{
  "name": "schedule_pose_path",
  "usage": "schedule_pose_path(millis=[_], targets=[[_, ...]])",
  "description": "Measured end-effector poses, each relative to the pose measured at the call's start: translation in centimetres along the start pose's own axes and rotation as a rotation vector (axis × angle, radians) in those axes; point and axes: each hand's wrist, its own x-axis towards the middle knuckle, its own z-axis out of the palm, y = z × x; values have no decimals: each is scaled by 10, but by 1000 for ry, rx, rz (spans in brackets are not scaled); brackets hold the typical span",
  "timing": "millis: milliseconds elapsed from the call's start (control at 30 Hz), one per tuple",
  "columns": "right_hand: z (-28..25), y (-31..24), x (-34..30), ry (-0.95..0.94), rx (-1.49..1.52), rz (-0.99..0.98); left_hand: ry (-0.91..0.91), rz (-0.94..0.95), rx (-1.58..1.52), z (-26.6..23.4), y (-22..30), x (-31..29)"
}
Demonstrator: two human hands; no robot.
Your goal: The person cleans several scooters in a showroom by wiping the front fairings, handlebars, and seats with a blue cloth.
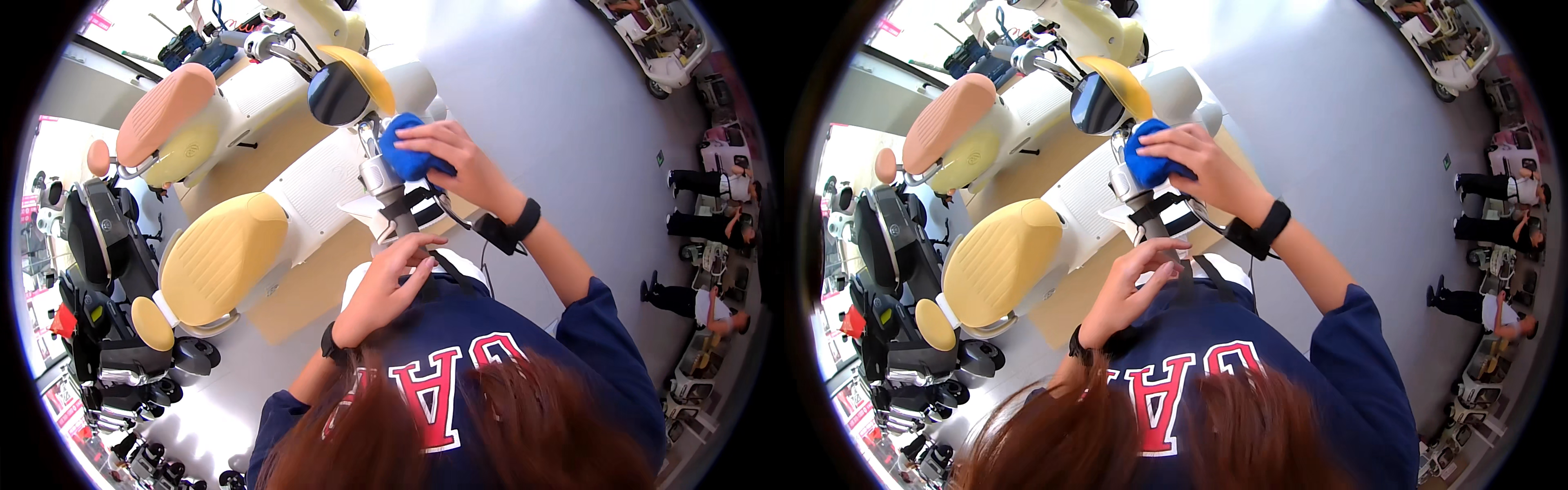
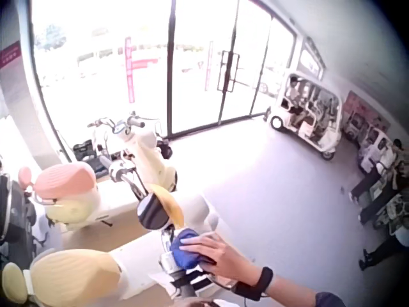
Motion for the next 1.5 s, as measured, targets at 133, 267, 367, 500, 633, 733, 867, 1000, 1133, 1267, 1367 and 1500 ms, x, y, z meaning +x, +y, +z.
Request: schedule_pose_path(millis=[133,267,367,500,633,733,867,1000,1133,1267,1367,1500], targets=[[-16,-3,-27,-171,12,68,-85,-108,-25,-6,-8,4],[-32,-15,-10,-21,-73,140,-127,-19,-71,3,-12,5],[-22,-4,3,35,-98,120,-101,19,-155,15,-12,10],[-7,9,4,-38,-78,64,-95,-49,-183,28,-19,18],[-18,13,-5,-123,42,35,3,-114,-251,44,-22,27],[-37,16,-13,-281,246,70,72,-183,-275,58,-20,41],[-56,36,-30,-373,418,43,202,-139,-39,83,-6,64],[-88,75,-43,-296,536,79,361,-176,92,119,7,109],[-110,121,-62,-40,840,306,582,-100,364,162,5,170],[-126,166,-79,-25,1019,648,672,-218,394,189,-22,226],[-122,195,-76,40,1049,701,720,-286,281,196,-50,260],[-101,234,-48,98,1091,753,821,-269,229,186,-78,298]])
